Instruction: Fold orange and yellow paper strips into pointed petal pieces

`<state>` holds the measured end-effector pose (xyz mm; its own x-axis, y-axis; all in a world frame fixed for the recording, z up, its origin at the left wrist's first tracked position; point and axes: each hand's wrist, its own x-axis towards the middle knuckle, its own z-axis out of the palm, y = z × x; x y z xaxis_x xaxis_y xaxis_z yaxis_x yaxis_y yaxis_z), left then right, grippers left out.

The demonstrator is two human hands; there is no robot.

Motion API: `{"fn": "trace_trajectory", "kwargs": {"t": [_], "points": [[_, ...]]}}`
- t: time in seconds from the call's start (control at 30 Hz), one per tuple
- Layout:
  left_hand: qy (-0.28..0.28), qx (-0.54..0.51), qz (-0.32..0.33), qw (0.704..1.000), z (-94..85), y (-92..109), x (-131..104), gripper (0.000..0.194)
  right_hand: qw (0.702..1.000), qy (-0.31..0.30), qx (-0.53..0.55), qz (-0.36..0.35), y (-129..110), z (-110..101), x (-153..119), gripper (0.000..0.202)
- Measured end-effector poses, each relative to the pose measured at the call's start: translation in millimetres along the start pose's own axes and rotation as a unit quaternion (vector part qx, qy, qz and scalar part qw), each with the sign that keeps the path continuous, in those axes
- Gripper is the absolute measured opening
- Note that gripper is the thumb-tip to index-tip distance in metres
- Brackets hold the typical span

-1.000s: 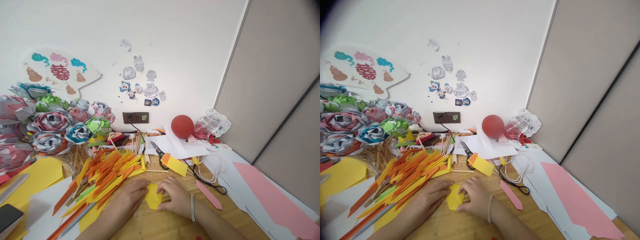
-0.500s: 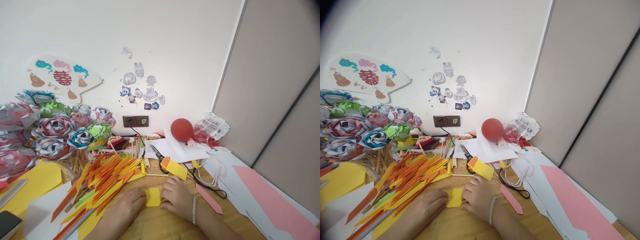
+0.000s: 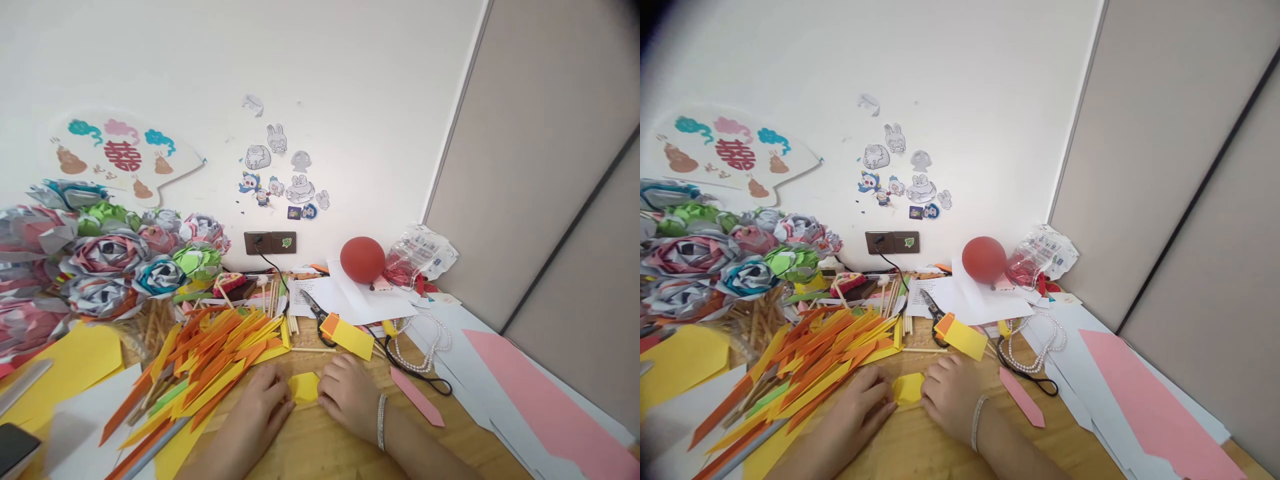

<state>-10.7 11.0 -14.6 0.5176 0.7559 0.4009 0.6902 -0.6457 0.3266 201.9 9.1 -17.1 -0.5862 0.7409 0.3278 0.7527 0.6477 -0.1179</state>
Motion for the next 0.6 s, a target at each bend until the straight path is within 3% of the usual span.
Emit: {"fn": "trace_trajectory", "kwargs": {"t": [0.27,0.6], "points": [[-0.001,0.009,-0.030,1.000,6.3,-5,2,0.015,0.987,0.009,0.072,0.143,-7,9,7,0.006],[-0.005,0.049,-0.088,0.995,10.0,0,5,0.022,0.976,0.011,0.035,0.213,-22,9,10,0.013]]}}
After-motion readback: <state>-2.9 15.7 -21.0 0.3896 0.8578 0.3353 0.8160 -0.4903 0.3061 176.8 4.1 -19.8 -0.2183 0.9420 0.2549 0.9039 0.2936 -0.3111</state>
